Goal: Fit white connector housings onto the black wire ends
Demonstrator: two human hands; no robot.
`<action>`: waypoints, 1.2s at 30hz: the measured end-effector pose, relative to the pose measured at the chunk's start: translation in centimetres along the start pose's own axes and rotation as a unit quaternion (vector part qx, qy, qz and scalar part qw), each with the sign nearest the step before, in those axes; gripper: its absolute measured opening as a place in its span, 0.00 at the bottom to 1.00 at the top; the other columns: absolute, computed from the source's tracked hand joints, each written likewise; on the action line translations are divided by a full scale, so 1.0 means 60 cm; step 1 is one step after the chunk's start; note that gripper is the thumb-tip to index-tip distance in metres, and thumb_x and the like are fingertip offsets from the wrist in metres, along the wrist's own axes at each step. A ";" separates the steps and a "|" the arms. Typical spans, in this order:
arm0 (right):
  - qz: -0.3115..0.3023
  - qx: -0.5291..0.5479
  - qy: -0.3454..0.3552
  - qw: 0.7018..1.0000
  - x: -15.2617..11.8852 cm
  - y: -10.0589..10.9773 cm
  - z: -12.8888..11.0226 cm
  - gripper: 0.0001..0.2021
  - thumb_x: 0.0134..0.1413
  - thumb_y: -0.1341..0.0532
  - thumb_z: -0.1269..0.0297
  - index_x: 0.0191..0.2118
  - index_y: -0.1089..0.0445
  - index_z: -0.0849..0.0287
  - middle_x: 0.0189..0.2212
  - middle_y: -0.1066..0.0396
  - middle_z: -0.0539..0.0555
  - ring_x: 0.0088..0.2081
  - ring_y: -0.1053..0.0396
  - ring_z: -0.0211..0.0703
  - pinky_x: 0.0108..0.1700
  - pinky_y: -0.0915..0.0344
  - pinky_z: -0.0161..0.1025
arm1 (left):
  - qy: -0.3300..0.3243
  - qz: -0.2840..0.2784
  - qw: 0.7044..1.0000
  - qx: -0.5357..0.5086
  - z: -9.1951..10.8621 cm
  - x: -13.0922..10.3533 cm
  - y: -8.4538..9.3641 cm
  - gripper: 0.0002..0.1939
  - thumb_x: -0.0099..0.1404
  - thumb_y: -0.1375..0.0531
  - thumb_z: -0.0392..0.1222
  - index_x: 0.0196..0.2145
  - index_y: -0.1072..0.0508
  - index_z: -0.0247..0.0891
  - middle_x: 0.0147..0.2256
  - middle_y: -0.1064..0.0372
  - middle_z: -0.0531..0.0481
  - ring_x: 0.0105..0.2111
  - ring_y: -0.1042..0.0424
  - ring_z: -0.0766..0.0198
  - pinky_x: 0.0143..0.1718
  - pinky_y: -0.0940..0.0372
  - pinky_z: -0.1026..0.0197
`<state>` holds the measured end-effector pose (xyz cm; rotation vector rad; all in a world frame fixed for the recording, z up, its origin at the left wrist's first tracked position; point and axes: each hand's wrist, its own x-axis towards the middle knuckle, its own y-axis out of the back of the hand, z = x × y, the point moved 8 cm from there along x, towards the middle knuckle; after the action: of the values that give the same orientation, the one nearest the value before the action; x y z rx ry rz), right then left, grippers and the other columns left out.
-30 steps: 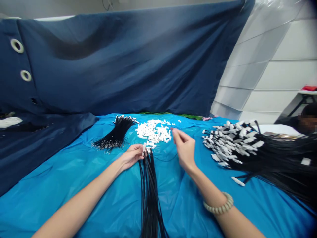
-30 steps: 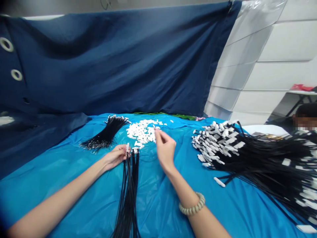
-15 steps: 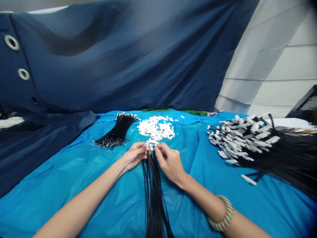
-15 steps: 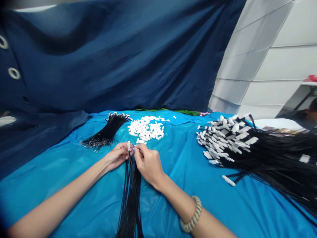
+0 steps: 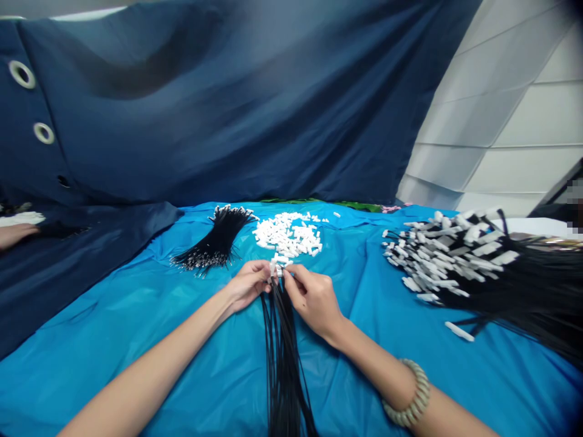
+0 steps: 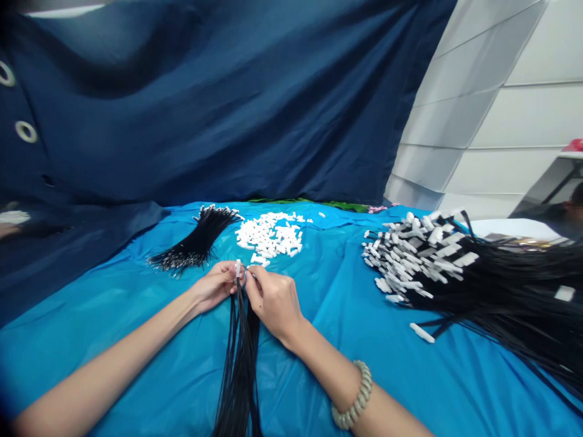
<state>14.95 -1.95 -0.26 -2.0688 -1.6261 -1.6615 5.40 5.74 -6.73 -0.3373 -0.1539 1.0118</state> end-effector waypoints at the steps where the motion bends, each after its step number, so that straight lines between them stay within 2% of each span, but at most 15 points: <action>1: 0.000 -0.002 0.000 1.000 0.000 0.000 0.000 0.11 0.56 0.52 0.65 0.33 0.34 0.61 0.18 0.34 0.50 0.18 0.41 0.32 0.24 0.48 0.30 | -0.001 0.001 1.000 0.001 0.000 0.000 0.000 0.13 0.44 0.35 0.44 0.22 0.29 0.30 0.19 0.36 0.51 0.18 0.40 0.74 0.15 0.45 0.72; 20: 0.015 -0.040 0.017 0.999 0.001 0.003 -0.002 0.11 0.56 0.52 0.66 0.33 0.34 0.61 0.18 0.34 0.50 0.18 0.39 0.33 0.24 0.48 0.31 | -0.015 0.019 0.999 0.028 0.000 0.001 0.006 0.14 0.45 0.36 0.45 0.22 0.29 0.30 0.20 0.36 0.50 0.18 0.39 0.73 0.17 0.45 0.70; 28: -0.008 -0.056 0.034 0.998 0.003 0.003 -0.008 0.12 0.56 0.51 0.66 0.28 0.33 0.60 0.19 0.34 0.51 0.22 0.38 0.35 0.27 0.47 0.32 | 0.005 0.015 0.999 0.051 -0.008 0.003 0.009 0.11 0.45 0.35 0.42 0.22 0.29 0.30 0.20 0.35 0.50 0.19 0.38 0.71 0.17 0.45 0.69; 32: -0.016 -0.026 0.010 0.999 0.007 0.004 -0.004 0.11 0.56 0.51 0.66 0.29 0.34 0.59 0.25 0.34 0.53 0.27 0.35 0.37 0.30 0.44 0.32 | 0.009 0.007 0.998 0.056 -0.010 0.002 0.007 0.10 0.45 0.36 0.41 0.22 0.29 0.30 0.20 0.36 0.50 0.20 0.37 0.71 0.17 0.44 0.69; 36: -0.027 0.089 -0.016 0.996 0.011 0.000 0.003 0.07 0.54 0.50 0.68 0.29 0.36 0.58 0.39 0.33 0.55 0.39 0.34 0.41 0.39 0.40 0.35 | 0.020 -0.012 0.998 0.063 -0.013 0.001 0.002 0.10 0.47 0.36 0.41 0.22 0.29 0.30 0.20 0.37 0.51 0.19 0.38 0.72 0.17 0.44 0.69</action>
<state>15.01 -1.40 0.18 -1.9943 -1.7817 -1.4451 5.54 5.69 -7.51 -0.2403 -0.0577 0.9856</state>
